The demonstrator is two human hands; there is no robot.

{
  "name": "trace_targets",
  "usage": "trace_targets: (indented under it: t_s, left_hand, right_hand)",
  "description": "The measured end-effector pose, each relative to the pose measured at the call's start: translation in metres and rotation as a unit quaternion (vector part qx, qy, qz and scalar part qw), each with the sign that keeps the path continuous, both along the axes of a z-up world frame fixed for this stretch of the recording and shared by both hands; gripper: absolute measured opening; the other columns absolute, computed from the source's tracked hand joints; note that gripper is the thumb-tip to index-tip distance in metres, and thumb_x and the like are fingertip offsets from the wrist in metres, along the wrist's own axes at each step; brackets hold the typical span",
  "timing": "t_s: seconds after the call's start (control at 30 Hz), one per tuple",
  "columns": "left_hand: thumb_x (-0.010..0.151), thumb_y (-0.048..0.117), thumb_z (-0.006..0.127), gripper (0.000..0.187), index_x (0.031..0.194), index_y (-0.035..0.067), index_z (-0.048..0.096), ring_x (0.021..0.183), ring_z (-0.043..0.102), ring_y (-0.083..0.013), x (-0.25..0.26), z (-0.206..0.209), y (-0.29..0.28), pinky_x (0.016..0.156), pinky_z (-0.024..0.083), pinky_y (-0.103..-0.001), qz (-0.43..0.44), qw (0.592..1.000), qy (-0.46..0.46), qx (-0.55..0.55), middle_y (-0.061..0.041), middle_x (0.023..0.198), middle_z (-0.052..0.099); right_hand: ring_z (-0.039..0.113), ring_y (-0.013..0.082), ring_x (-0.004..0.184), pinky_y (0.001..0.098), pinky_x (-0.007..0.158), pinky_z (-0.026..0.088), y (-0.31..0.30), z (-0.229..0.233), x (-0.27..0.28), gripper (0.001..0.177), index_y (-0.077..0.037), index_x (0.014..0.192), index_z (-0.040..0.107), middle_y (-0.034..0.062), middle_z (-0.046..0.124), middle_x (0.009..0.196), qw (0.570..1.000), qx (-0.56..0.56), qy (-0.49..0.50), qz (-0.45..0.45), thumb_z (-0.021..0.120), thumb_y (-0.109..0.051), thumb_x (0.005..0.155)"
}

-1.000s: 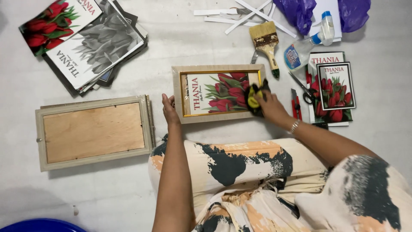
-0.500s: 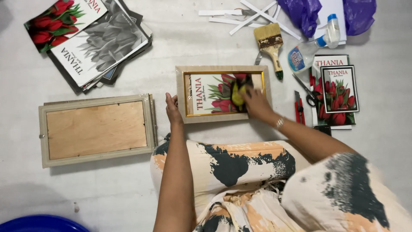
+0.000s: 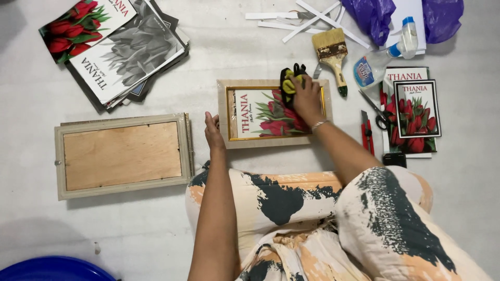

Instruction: Cleaning a picture frame with a brush and cloth before assembling the artwork and backing into the frame.

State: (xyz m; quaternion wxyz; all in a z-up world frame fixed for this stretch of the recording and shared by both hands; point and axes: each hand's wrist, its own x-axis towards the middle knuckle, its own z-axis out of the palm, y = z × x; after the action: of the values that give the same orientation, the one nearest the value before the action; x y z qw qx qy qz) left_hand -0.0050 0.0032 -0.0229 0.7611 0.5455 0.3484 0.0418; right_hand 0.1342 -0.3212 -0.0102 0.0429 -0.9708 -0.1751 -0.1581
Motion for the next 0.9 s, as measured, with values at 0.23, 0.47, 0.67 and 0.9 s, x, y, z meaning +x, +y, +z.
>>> trace_targets:
  t_s: [0.23, 0.47, 0.67, 0.9]
  left_hand:
    - [0.095, 0.081, 0.041, 0.079, 0.112, 0.011, 0.076, 0.084, 0.069, -0.0161, 0.0, 0.026, -0.004, 0.082, 0.054, -0.028, 0.009, 1.0, 0.005, 0.005, -0.006, 0.092, 0.074]
    - [0.096, 0.081, 0.04, 0.081, 0.115, 0.01, 0.075, 0.087, 0.068, -0.0177, 0.001, 0.018, -0.003, 0.085, 0.054, -0.029, 0.009, 1.0, -0.006, -0.004, -0.006, 0.095, 0.074]
    - [0.096, 0.082, 0.038, 0.082, 0.114, 0.011, 0.076, 0.088, 0.069, -0.0167, 0.004, 0.008, -0.003, 0.086, 0.054, -0.029, 0.004, 1.0, 0.0, 0.008, -0.005, 0.095, 0.074]
    - [0.096, 0.086, 0.038, 0.09, 0.125, 0.007, 0.071, 0.109, 0.067, -0.028, 0.003, -0.017, 0.0, 0.099, 0.051, -0.04, 0.005, 1.0, 0.003, 0.015, -0.013, 0.113, 0.074]
  right_hand:
    - [0.059, 0.0426, 0.096, 0.0478, 0.064, 0.056, 0.087, 0.046, -0.108, 0.043, -0.016, 0.118, 0.069, 0.0196, 0.056, 0.123, 0.977, 0.007, -0.037, 0.211, 0.07, -0.017, 0.075]
    - [0.064, 0.0358, 0.099, 0.0436, 0.077, 0.055, 0.089, 0.127, -0.09, 0.025, -0.024, 0.117, 0.07, 0.0122, 0.063, 0.125, 0.925, 0.042, -0.021, 0.377, 0.059, -0.023, 0.095]
    - [0.057, 0.0426, 0.108, 0.0515, 0.077, 0.055, 0.084, 0.025, -0.009, 0.051, -0.027, 0.134, 0.062, 0.0135, 0.053, 0.137, 0.997, -0.009, 0.015, 0.078, 0.068, -0.017, 0.084]
    - [0.064, 0.0429, 0.088, 0.0463, 0.057, 0.057, 0.162, 0.079, -0.121, 0.045, -0.017, 0.119, 0.073, 0.0215, 0.062, 0.123, 0.975, -0.019, 0.028, 0.22, 0.069, -0.015, 0.075]
